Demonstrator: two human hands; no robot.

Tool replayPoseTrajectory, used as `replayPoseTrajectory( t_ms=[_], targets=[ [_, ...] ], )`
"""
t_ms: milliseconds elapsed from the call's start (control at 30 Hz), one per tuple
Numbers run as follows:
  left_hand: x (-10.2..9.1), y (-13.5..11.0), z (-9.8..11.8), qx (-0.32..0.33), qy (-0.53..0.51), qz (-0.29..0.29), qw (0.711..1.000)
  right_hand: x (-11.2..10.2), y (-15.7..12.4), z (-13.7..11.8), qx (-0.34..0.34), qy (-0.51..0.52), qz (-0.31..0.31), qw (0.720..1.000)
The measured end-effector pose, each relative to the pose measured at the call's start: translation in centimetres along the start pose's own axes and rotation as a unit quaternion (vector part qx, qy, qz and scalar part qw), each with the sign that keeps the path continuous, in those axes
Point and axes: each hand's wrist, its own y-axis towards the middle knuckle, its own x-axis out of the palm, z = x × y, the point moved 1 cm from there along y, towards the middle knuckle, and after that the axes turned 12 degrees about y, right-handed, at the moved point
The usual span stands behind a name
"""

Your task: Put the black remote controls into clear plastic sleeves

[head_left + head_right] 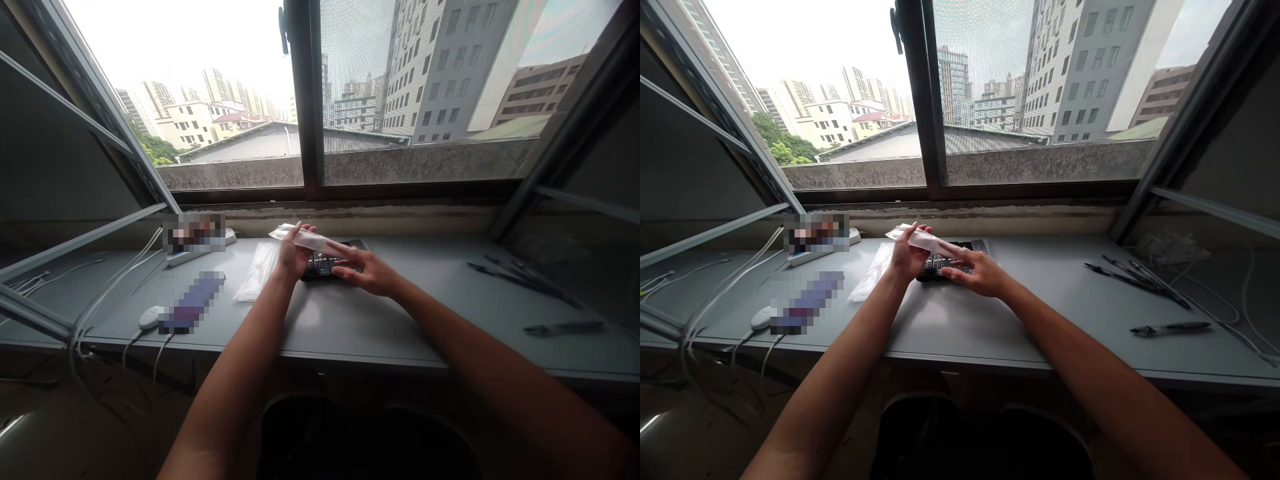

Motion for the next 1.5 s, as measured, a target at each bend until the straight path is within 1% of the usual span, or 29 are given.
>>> replayPoseTrajectory(
  t_ms=[67,233,333,400,467,600,667,733,833,933,1000,1033,1100,1233,1300,1367,1433,1500],
  targets=[
    [-0.6,0.5,0.5,0.008,-0.040,0.033,0.999,0.0,0.0,0.0,0.002,0.008,-0.003,1.000],
    [-2.0,1.2,1.5,0.027,-0.135,0.088,0.987,-0.1,-0.1,-0.2,0.021,0.016,0.003,1.000],
    [-2.1,1.2,1.7,0.043,-0.156,0.104,0.981,-0.1,-0.1,-0.1,0.020,0.029,0.003,0.999],
    [-2.0,0.9,1.7,0.046,-0.137,0.092,0.985,0.0,-0.2,0.1,0.017,0.041,0.004,0.999],
    [-1.6,0.6,1.6,0.035,-0.098,0.066,0.992,0.0,-0.2,0.2,0.016,0.052,0.005,0.999],
    [-0.4,-0.4,0.8,0.002,-0.039,-0.015,0.999,0.1,-0.1,0.3,0.024,0.072,0.007,0.997],
    [0.2,-0.7,0.3,-0.008,-0.020,-0.044,0.999,0.1,-0.1,0.2,0.037,0.085,0.006,0.996],
    [0.5,-0.8,0.0,-0.013,-0.010,-0.044,0.999,0.2,-0.1,0.1,0.054,0.101,0.006,0.993],
    [0.3,-0.3,-0.1,0.003,-0.032,-0.011,0.999,0.2,0.0,0.0,0.070,0.121,0.009,0.990],
    [-0.4,0.3,0.3,0.032,-0.063,0.019,0.997,0.2,0.0,0.1,0.066,0.124,0.013,0.990],
    [-0.6,0.4,0.5,0.039,-0.067,0.026,0.997,0.2,0.0,0.1,0.061,0.124,0.014,0.990],
    [-0.6,0.4,0.5,0.037,-0.063,0.022,0.997,0.2,0.0,0.1,0.060,0.126,0.015,0.990],
    [-0.4,0.1,0.4,0.026,-0.046,-0.003,0.999,0.3,0.0,0.1,0.062,0.129,0.017,0.990],
    [0.3,-0.8,-0.4,-0.021,0.003,-0.088,0.996,0.2,0.1,0.1,0.067,0.140,0.025,0.988],
    [0.5,-1.0,-0.8,-0.038,0.025,-0.116,0.992,0.2,0.2,0.1,0.065,0.149,0.028,0.986],
    [0.5,-1.0,-1.0,-0.042,0.036,-0.118,0.991,0.2,0.2,0.1,0.066,0.149,0.026,0.986],
    [0.4,-0.8,-1.1,-0.040,0.030,-0.097,0.994,0.2,0.2,0.1,0.067,0.141,0.023,0.988],
    [0.2,-0.5,-1.0,-0.041,0.015,-0.065,0.997,0.3,0.1,0.2,0.056,0.127,0.036,0.990]
  ],
)
